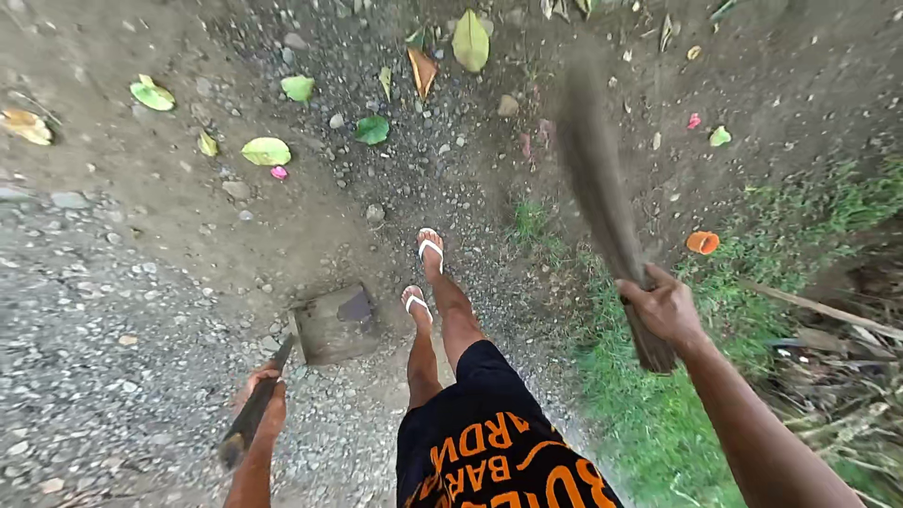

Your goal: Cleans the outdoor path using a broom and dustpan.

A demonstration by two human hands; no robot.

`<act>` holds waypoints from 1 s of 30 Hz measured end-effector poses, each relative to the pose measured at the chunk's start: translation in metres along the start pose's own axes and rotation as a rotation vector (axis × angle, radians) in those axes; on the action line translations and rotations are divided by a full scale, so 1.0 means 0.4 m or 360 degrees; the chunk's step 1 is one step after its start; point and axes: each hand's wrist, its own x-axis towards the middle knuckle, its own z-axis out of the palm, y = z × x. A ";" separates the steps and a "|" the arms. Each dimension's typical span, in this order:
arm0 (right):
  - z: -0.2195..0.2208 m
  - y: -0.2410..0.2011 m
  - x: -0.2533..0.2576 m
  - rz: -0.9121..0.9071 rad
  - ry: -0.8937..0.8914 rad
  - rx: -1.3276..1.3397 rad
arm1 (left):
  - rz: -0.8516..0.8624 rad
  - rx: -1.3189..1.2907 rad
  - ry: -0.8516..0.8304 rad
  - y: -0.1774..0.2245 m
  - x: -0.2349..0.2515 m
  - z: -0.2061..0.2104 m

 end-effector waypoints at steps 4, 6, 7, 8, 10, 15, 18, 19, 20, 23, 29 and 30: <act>0.136 -0.182 0.206 -0.0280 -0.0662 -0.0060 | 0.0042 -0.0070 0.0030 -0.019 -0.002 0.012; 0.197 -0.304 0.357 -0.0424 -0.0875 -0.0197 | 0.0059 -0.0080 0.0027 -0.041 0.004 0.011; 0.210 -0.355 0.437 -0.0521 -0.0886 -0.0290 | 0.0043 -0.0103 0.0028 -0.042 0.005 0.013; 0.205 -0.396 0.514 -0.0598 -0.0828 -0.0394 | 0.0026 -0.0110 0.0043 -0.039 0.008 0.015; 0.133 -0.445 0.632 -0.0609 -0.0581 -0.0525 | 0.0024 -0.0117 0.0076 -0.030 0.022 0.003; -0.105 -0.384 0.626 -0.0112 0.0288 -0.0231 | -0.0040 -0.0056 0.0125 -0.019 0.030 -0.001; -0.111 -0.338 0.517 -0.0092 0.0448 0.0023 | -0.0072 -0.0050 0.0142 -0.010 0.025 0.008; -0.081 -0.342 0.458 -0.0156 0.0357 0.0093 | -0.0083 -0.0039 0.0150 -0.017 0.015 0.011; -0.038 -0.352 0.393 -0.0221 0.0188 0.0154 | -0.0110 -0.0022 0.0155 -0.013 0.012 0.015; 0.180 -0.424 0.235 -0.0422 -0.0513 0.0283 | -0.0130 -0.0035 0.0102 0.033 0.024 0.021; 0.790 -0.782 0.151 -0.0804 -0.1563 -0.0254 | -0.0332 0.0011 0.0020 0.130 0.085 0.004; 0.857 -0.833 0.149 -0.0787 -0.1562 -0.0298 | -0.0297 -0.0038 0.0011 0.119 0.097 -0.007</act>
